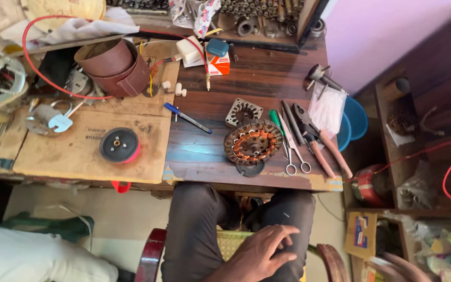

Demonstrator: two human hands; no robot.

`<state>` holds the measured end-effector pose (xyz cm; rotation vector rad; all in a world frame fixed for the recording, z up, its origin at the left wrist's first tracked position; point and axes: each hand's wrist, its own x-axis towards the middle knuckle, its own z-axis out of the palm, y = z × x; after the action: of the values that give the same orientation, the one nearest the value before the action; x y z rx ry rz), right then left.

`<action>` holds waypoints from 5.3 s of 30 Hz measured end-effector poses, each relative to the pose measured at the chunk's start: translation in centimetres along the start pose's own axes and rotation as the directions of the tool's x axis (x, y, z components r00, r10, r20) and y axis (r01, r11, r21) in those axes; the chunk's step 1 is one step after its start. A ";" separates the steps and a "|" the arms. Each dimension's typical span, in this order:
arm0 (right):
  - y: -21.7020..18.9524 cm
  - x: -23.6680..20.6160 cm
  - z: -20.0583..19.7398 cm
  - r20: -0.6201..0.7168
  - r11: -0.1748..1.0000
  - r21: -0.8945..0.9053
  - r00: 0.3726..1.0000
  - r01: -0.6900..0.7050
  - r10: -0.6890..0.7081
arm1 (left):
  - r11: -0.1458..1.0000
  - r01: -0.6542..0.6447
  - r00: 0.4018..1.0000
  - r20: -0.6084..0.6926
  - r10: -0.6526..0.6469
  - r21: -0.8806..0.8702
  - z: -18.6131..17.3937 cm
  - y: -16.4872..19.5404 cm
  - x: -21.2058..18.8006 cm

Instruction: The person sits at a workbench repairing an electric motor armature, using a screwdriver to work on the copper windings and fitting small white insulation pieces into the armature slots by hand. They turn the armature over, pick up small parts, and press components into place while handling pliers and scissors on the bench.

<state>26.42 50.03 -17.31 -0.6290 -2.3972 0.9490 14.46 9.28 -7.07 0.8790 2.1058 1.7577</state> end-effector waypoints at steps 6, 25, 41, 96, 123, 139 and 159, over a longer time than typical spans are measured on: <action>-12.9 -6.0 11.6 0.334 0.790 0.582 0.943 -0.191 -0.018 | 0.992 0.019 0.995 -0.099 -0.032 -0.124 -0.8 -0.3 -0.8; -30.5 6.2 14.9 0.198 0.955 -0.114 0.948 0.274 -0.248 | 0.984 0.037 0.933 -0.348 -0.096 -0.172 -10.3 2.3 3.5; -26.2 3.5 11.6 0.582 0.853 0.270 0.781 -0.446 0.224 | 0.928 -0.003 0.952 -0.286 -0.112 -0.372 -9.4 1.7 11.2; -25.0 0.3 9.6 0.791 0.845 0.269 0.607 -0.463 0.080 | 0.636 0.196 0.967 0.037 -0.254 -0.746 -7.0 -3.3 11.6; -27.9 -0.2 10.1 0.846 0.880 0.291 0.530 -0.376 -0.054 | 0.882 0.103 0.961 -0.183 -0.209 -0.461 -8.8 -0.8 10.2; -28.3 -0.5 10.1 0.856 0.890 0.232 0.517 -0.392 0.005 | 0.854 0.134 0.968 -0.119 -0.222 -0.503 -8.4 -1.5 9.9; -27.0 -1.4 10.3 0.827 0.857 0.233 0.557 -0.459 0.073 | 0.816 0.162 0.967 -0.074 -0.243 -0.555 -8.4 -2.3 10.0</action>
<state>15.13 26.46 -4.91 -0.4532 -2.6698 2.2450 1.27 8.34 -5.55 0.3604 1.5414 2.1774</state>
